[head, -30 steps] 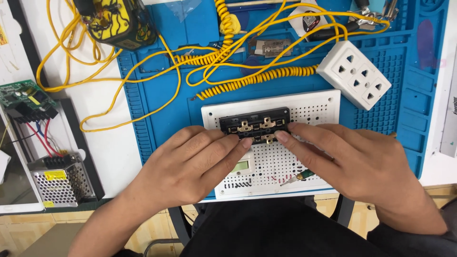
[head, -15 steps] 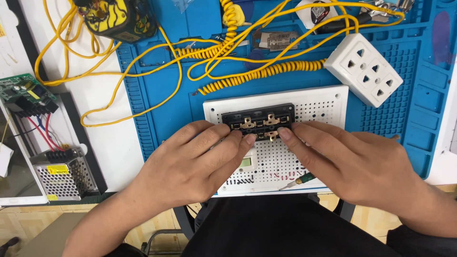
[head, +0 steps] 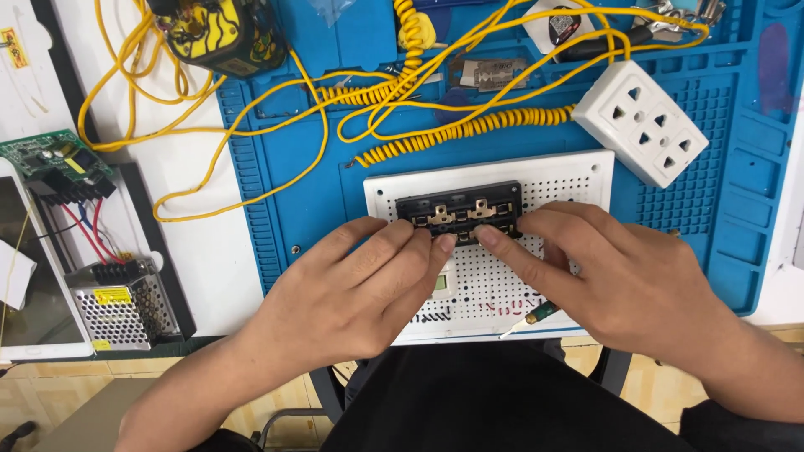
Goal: Wiring and assembling a power outlet component onto a mounting plate using a screwdriver and electrical wires.
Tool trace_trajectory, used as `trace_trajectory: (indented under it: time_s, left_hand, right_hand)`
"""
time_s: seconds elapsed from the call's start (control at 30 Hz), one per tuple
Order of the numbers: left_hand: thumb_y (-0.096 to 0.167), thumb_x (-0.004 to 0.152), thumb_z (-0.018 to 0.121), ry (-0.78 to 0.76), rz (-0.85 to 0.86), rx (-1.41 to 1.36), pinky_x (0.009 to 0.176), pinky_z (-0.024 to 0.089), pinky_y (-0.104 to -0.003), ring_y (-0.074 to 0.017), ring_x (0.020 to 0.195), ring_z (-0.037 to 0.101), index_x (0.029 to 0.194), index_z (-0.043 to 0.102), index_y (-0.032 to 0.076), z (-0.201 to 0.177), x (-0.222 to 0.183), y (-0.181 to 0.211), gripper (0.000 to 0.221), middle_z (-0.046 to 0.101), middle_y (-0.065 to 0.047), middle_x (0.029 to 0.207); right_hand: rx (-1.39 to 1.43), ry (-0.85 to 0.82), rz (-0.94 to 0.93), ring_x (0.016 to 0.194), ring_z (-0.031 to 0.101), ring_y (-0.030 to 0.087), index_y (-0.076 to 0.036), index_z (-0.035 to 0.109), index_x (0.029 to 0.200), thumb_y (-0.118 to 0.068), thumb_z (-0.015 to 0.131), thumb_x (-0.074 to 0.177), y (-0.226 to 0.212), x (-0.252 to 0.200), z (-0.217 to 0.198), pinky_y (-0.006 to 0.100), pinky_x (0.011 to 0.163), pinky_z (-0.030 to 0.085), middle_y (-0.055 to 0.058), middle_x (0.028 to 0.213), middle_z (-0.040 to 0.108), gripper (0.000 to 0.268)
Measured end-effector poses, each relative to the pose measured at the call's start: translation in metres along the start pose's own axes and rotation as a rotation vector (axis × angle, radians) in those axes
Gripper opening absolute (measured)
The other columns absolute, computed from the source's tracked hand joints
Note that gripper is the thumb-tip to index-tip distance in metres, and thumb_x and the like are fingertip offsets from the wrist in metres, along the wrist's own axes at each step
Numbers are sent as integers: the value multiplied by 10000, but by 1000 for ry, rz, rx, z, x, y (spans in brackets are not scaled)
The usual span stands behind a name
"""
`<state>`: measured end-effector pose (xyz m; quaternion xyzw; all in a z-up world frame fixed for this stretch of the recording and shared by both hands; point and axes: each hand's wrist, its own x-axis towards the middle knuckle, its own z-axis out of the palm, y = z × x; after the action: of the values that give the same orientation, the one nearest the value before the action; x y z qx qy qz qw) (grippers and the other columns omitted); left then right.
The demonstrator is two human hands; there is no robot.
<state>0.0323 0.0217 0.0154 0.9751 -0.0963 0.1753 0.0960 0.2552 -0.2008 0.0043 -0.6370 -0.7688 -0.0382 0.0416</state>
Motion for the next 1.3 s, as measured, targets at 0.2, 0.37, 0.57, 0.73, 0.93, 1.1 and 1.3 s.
trace_trajectory:
  time_s: [0.2, 0.37, 0.57, 0.73, 0.93, 1.1, 1.3]
  left_hand:
    - [118, 1186, 634, -99, -23, 60, 854, 573, -379, -253, 1116, 693, 1238, 779, 69, -9, 10, 3, 161, 676, -76, 1158]
    - [167, 1190, 698, -86, -60, 27, 861, 562, -390, -281, 1189, 707, 1295, 767, 157, -4, 0, -5, 126, 657, -68, 1209]
    - [204, 1131, 774, -72, -304, -248, 921, 512, -461, -364, 1225, 657, 1357, 747, 201, 7, -11, -2, 227, 663, -103, 1373]
    - [278, 1196, 786, -23, -248, -231, 979, 583, -491, -351, 1250, 706, 1629, 510, 186, 1, -17, -8, 521, 641, -155, 1395]
    - [251, 1102, 844, 70, -452, -297, 1075, 542, -502, -385, 1293, 630, 1596, 551, 57, -14, -4, 7, 606, 573, -179, 1357]
    - [339, 1122, 801, 346, -823, -517, 1026, 578, -364, -205, 1275, 678, 1655, 455, 239, -13, -4, 42, 644, 633, -64, 1445]
    - [441, 938, 854, 401, -1014, -883, 1019, 666, -393, -237, 1379, 698, 1703, 287, 232, 6, -7, 73, 975, 640, -146, 1542]
  right_hand:
    - [104, -58, -39, 1235, 717, 315, -125, 582, 1642, 32, 549, 1118, 1, -5, 8, 320, 554, 571, 92, 1211, 626, 549]
    - [100, -45, -54, 1208, 713, 302, -107, 590, 1626, 43, 577, 1105, 2, -1, 6, 313, 510, 529, 82, 1202, 635, 542]
    - [199, -91, 143, 1099, 687, 153, -345, 623, 1601, -22, 752, 849, 7, -8, 16, 357, 359, 464, 21, 1352, 566, 829]
    - [439, 159, 131, 1056, 711, 199, -226, 651, 1555, 187, 815, 940, 16, 0, 5, 280, 396, 390, 212, 1545, 521, 759]
    - [169, 71, 216, 1337, 573, 333, -269, 557, 1666, -591, 876, 965, 16, 8, 19, 458, 493, 571, 26, 1577, 619, 834]
    - [265, 38, 288, 1448, 531, 304, -208, 681, 1542, -431, 866, 988, 8, 13, 22, 527, 604, 624, 28, 1534, 620, 625]
    - [121, 440, 44, 1280, 716, 324, -140, 704, 1494, -426, 940, 1066, 4, -4, 10, 442, 748, 628, 148, 1442, 696, 566]
